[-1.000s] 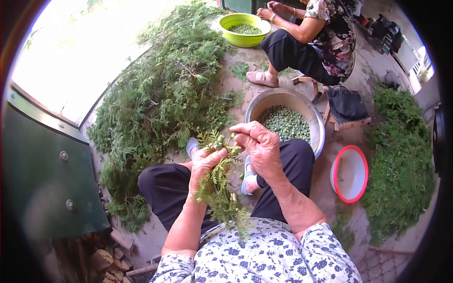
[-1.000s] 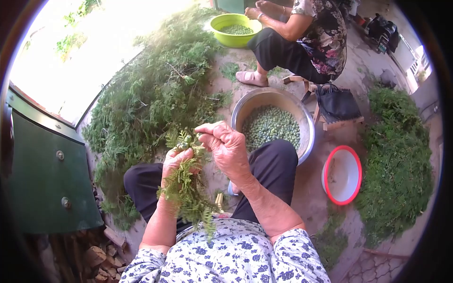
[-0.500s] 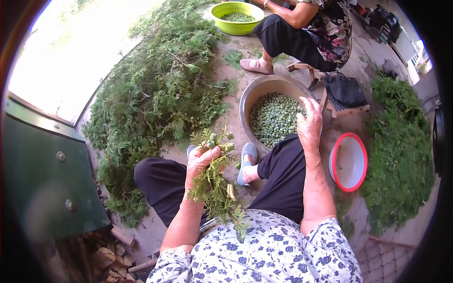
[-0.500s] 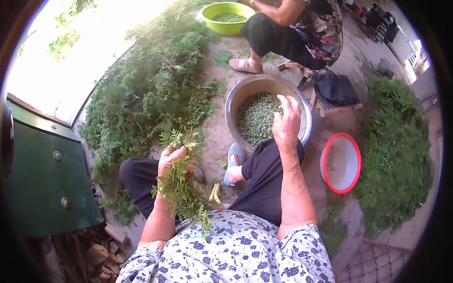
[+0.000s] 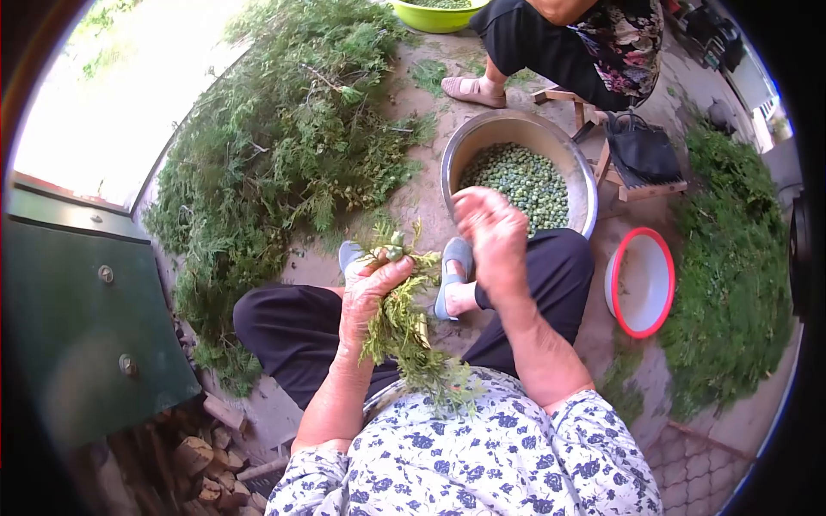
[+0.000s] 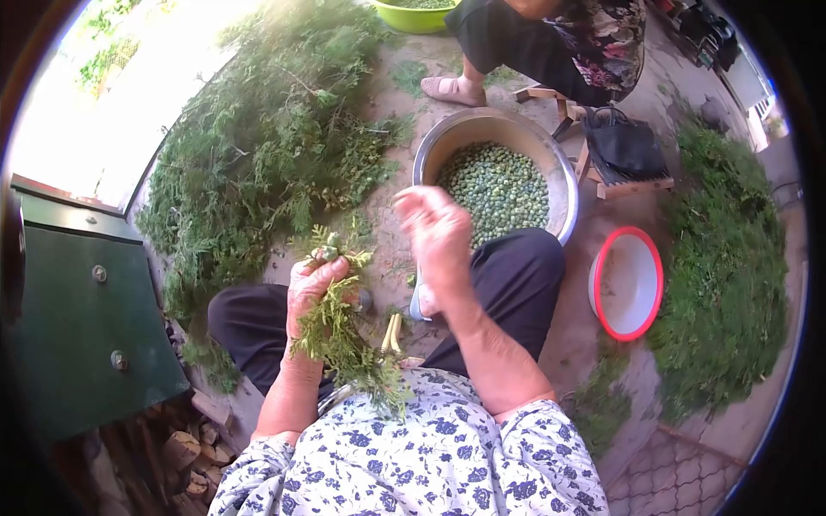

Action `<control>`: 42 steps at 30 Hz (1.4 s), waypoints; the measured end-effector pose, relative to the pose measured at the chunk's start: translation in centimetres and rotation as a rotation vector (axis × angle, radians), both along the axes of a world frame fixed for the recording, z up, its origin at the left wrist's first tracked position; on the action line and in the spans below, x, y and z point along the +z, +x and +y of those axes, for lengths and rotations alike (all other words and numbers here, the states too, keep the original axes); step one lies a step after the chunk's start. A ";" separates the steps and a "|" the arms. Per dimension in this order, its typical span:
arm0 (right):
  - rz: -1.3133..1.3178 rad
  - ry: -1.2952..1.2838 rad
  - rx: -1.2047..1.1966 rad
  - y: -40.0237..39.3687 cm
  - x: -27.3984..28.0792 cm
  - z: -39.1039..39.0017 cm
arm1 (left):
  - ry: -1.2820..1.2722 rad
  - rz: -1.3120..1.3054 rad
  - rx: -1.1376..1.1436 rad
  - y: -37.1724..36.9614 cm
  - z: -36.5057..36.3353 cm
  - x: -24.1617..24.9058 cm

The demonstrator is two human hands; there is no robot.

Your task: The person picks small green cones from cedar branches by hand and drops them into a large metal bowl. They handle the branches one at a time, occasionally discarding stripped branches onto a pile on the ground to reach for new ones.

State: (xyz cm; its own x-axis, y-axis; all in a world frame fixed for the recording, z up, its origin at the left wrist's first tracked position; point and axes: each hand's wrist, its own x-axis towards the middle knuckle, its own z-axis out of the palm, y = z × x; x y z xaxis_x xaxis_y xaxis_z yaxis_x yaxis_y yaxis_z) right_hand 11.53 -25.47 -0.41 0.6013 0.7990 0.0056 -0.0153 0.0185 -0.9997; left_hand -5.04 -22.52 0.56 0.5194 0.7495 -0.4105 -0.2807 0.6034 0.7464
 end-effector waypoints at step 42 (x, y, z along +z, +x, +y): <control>-1.121 -0.394 0.006 15.9 -5.7 -2.0 | -0.038 0.175 -0.030 -0.5 -0.9 -4.9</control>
State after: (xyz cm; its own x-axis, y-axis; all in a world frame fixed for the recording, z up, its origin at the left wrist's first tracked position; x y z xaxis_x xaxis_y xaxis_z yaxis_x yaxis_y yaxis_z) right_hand 27.42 -27.48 -6.13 0.4137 0.8665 0.2793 0.8729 -0.2903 -0.3922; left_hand -5.55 -23.40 -4.30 0.4594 0.7170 -0.5243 -0.1299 0.6381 0.7589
